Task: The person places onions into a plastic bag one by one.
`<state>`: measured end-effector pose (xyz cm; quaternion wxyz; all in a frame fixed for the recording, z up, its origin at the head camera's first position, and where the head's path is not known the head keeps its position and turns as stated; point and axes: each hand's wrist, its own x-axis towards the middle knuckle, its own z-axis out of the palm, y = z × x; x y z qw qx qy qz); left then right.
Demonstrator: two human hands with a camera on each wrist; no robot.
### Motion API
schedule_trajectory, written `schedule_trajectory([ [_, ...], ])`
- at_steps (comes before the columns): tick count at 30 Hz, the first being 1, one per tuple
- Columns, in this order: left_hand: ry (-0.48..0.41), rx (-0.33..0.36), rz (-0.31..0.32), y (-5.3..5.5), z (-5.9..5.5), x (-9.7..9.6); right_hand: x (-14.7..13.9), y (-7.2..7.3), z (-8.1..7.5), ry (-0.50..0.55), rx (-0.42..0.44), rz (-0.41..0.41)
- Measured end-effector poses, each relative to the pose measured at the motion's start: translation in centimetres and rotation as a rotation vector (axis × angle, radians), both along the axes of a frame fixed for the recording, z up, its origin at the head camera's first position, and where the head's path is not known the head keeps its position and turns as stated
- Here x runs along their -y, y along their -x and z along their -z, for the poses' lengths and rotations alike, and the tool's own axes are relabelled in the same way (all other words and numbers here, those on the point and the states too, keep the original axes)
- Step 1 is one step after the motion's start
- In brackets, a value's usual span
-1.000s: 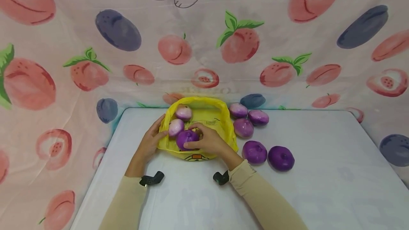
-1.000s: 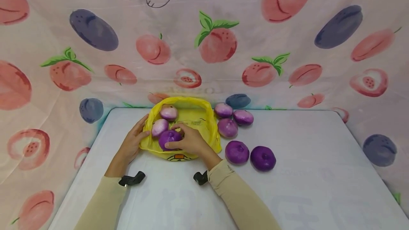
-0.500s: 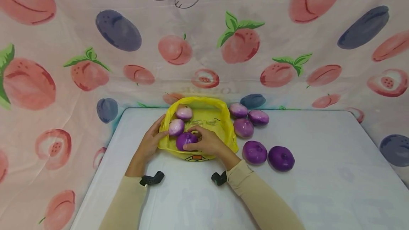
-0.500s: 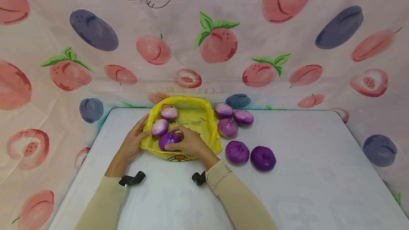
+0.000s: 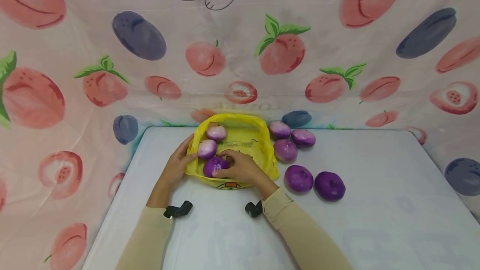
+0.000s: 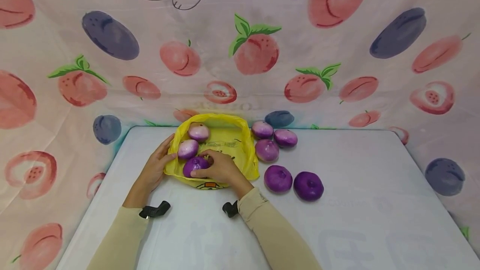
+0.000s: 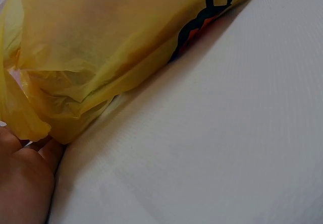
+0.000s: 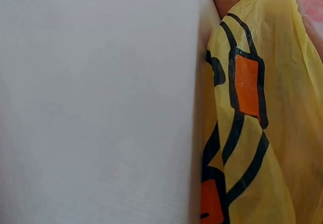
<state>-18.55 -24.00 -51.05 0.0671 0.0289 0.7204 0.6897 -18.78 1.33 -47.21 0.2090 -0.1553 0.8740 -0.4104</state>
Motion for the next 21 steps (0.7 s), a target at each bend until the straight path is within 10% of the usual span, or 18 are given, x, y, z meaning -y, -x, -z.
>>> schedule_trajectory([
  [21, 0.007, 0.004, -0.005, -0.1, 0.1, 0.0, 1.2, -0.2, 0.4, -0.001, 0.0, 0.049],
])
